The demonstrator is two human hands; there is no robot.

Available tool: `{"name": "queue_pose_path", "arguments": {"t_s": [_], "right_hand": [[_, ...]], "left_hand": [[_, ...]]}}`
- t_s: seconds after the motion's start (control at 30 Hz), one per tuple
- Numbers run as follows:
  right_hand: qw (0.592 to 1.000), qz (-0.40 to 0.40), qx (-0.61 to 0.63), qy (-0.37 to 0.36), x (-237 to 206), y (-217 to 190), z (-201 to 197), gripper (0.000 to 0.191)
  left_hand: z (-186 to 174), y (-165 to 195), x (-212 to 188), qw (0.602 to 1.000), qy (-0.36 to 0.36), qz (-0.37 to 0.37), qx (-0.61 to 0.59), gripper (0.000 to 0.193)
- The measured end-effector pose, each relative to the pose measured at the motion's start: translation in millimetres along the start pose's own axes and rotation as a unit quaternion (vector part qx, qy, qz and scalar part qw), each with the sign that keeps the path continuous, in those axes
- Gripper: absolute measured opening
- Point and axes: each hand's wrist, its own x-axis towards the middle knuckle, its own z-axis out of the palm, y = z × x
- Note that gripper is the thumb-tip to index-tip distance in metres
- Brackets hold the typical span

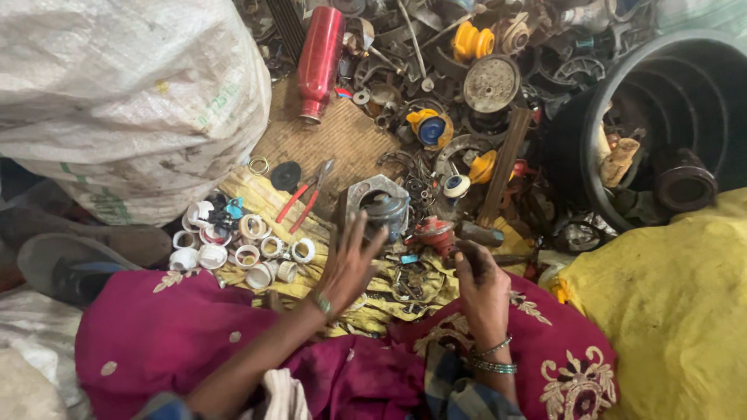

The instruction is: The person sits on the floor and uses a hammer and pliers to disassemble and reassemble small mechanical parts, including a blue cylindrical component and a yellow plastic part. They repeatedly strike the parts with a hammer and adjust them with pliers.

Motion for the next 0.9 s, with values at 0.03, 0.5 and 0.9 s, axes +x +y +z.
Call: {"name": "queue_pose_path", "arguments": {"t_s": [0.03, 0.5, 0.9], "right_hand": [[1.000, -0.008, 0.005, 0.002, -0.4, 0.6, -0.2, 0.026], [1.000, -0.021, -0.014, -0.004, -0.8, -4.0, -1.9, 0.026], [0.999, -0.017, -0.032, -0.026, -1.9, -9.5, 3.7, 0.025]], "left_hand": [[-2.1, 0.5, -23.2, 0.999, -0.010, 0.039, 0.023, 0.074], [-15.6, -22.5, -78.0, 0.948, -0.190, -0.164, -0.198, 0.012], [-91.5, -101.9, -46.4, 0.962, -0.051, -0.267, 0.006, 0.055]]}}
